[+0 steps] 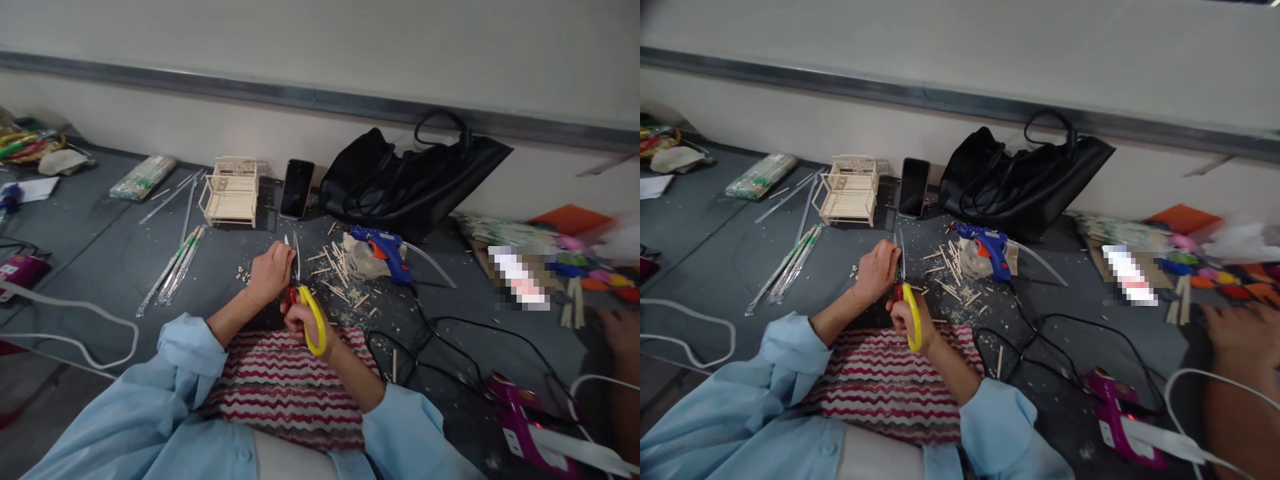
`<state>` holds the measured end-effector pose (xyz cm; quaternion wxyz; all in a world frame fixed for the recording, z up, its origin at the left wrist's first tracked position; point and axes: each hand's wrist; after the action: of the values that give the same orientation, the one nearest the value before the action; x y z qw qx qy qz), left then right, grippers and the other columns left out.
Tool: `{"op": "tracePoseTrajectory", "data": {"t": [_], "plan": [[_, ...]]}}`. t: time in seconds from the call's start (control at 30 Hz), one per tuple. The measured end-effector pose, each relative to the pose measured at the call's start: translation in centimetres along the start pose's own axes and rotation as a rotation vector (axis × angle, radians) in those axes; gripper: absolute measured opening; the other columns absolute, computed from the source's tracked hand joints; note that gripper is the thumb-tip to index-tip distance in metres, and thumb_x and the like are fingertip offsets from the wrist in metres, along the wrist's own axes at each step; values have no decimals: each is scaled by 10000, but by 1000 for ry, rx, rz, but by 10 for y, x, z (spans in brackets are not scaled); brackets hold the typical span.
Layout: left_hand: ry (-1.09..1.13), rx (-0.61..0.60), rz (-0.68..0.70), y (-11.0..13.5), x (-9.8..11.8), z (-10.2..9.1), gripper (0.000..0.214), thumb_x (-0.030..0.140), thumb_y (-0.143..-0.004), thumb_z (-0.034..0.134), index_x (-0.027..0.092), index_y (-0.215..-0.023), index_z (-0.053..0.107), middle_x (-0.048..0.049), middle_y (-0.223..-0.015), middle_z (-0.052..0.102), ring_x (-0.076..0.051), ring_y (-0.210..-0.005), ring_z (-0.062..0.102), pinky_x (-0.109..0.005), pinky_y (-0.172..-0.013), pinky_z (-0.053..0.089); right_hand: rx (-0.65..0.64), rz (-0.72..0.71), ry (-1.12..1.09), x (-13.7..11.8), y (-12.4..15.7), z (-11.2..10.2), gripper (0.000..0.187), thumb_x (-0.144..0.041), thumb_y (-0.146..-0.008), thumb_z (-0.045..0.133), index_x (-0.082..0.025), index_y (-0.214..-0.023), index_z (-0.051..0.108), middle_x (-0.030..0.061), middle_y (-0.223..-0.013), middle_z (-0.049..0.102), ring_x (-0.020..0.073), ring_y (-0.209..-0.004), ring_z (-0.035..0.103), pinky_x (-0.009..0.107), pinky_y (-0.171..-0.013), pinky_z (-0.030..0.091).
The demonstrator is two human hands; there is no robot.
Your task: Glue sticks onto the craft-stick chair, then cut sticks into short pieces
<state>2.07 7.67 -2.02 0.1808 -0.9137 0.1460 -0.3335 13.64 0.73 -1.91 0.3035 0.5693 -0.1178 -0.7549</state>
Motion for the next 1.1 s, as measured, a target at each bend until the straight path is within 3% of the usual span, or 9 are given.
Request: {"op": "tracePoseTrajectory", "data": {"t": [0.17, 0.43, 0.6, 0.77, 0.93, 1.1], "plan": [[-74, -99, -60, 0, 2, 4, 285, 353, -954, 282, 192, -839, 486, -79, -841, 567, -172, -699, 544, -259, -620, 361, 0, 114, -112, -1, 3, -1, 163, -184, -497, 477, -197, -659, 487, -129, -385, 248, 22, -361, 138, 169, -385, 80], [-29, -272, -171, -2, -2, 19, 257, 352, -945, 304, 185, -885, 490, -109, -870, 590, -212, -728, 593, -286, -663, 397, -167, 285, -275, -8, -3, -15, 164, -163, -494, 467, -190, -655, 470, -119, -425, 241, 31, -386, 88, 173, -388, 80], [58, -206, -207, 0, -2, 24, 217, 329, -939, 341, 192, -848, 483, -53, -789, 564, -175, -694, 563, -257, -646, 372, -193, 268, -290, -8, -4, -17, 172, -171, -488, 456, -183, -658, 481, -110, -428, 261, 37, -391, 96, 176, -395, 81], [323, -48, -304, 0, -3, 16, 372, 517, -882, 417, 203, -683, 424, 33, -590, 447, -126, -558, 433, -239, -571, 297, -152, 143, -258, -4, 1, -10, 178, -152, -479, 482, -196, -649, 453, -121, -433, 242, 28, -383, 117, 174, -396, 81], [462, -154, -306, -1, -2, 15, 469, 568, -875, 378, 192, -595, 390, 47, -526, 381, -103, -520, 340, -243, -529, 237, -120, 102, -227, -4, 4, -8, 179, -153, -483, 492, -196, -650, 446, -120, -453, 268, 22, -376, 142, 175, -387, 78], [468, -142, -307, -1, 2, 22, 447, 508, -919, 305, 193, -615, 393, 29, -563, 407, -111, -544, 356, -253, -549, 250, -127, 113, -228, -8, 5, -9, 191, -156, -485, 486, -197, -668, 451, -120, -452, 269, 26, -376, 149, 174, -383, 93]]}}
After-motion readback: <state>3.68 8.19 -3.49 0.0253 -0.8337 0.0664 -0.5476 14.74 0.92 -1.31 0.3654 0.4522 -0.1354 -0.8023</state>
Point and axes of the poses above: each hand's wrist, its own y-axis away from the middle knuckle, its own z-axis out of the palm, x = y × z
